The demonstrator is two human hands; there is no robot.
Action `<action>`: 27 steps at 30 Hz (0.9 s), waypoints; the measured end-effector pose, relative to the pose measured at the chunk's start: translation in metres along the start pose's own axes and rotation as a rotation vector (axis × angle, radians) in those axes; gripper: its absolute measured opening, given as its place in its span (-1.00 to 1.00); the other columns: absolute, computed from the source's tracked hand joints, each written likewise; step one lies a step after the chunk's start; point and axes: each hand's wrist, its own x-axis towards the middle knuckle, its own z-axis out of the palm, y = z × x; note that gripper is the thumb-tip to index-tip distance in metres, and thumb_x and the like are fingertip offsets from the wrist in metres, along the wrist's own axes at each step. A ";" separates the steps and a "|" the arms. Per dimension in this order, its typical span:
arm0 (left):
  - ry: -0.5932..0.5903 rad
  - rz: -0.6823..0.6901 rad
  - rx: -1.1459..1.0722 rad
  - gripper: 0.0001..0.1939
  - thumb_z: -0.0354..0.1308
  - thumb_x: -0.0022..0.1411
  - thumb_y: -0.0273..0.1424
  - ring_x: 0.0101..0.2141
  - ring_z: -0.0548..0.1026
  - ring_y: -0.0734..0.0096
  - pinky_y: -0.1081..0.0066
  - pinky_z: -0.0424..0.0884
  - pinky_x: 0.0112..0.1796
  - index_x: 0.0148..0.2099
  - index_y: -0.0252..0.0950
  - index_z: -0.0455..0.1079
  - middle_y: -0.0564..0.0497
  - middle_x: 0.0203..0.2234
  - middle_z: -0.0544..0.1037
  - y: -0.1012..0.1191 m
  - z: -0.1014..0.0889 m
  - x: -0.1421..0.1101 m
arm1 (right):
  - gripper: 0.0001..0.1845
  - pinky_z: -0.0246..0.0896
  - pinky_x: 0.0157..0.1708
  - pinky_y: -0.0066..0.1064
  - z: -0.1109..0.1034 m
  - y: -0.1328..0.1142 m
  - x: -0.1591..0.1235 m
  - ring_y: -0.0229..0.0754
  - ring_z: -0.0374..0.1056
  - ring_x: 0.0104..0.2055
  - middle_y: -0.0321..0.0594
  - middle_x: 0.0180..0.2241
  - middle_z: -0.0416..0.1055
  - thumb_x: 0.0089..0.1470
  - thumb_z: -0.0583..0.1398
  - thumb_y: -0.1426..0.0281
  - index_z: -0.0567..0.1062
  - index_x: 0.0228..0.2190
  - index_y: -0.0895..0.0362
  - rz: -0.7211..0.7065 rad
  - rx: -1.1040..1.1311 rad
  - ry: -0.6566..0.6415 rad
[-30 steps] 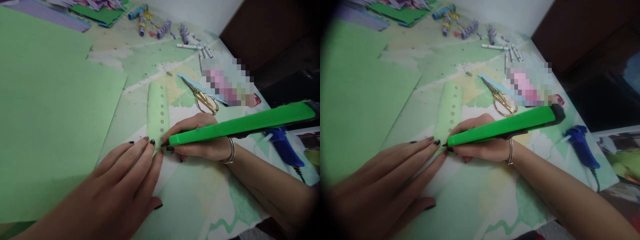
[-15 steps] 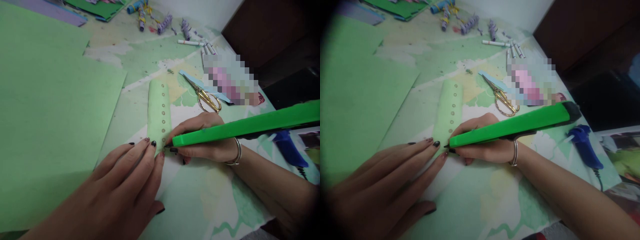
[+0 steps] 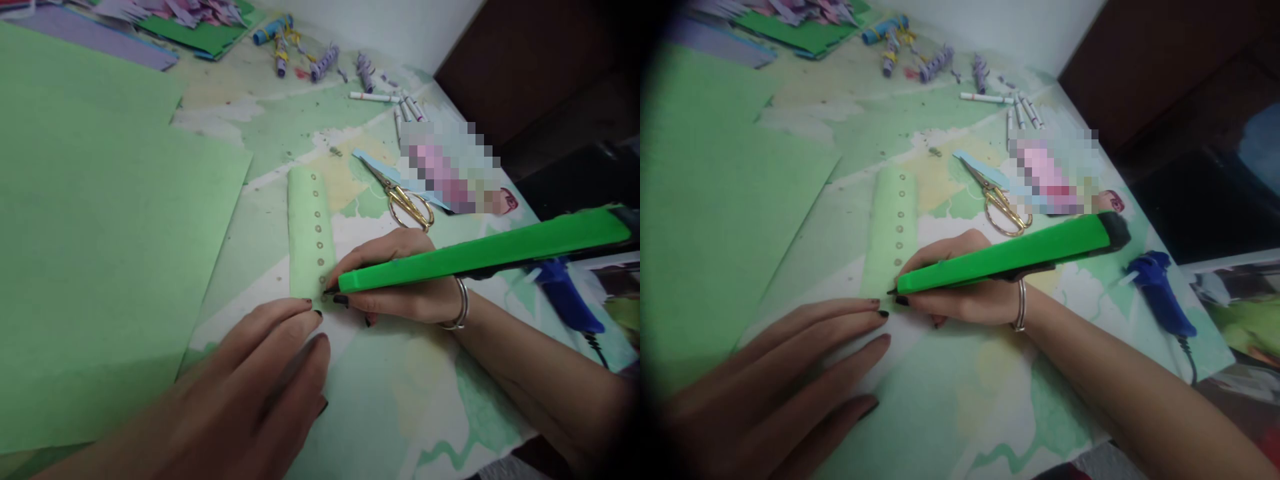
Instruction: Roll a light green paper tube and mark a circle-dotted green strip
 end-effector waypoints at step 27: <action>-0.038 0.071 0.138 -0.60 -0.02 0.21 -0.37 0.06 0.27 0.13 0.13 0.12 0.12 0.06 -0.44 0.29 -0.14 0.02 0.38 -0.010 0.007 0.004 | -0.78 0.27 -0.57 -0.59 -0.010 0.002 0.005 -0.38 0.32 -0.59 -0.34 -0.62 0.39 0.00 0.20 0.40 0.51 -0.29 0.25 0.010 -0.084 -0.007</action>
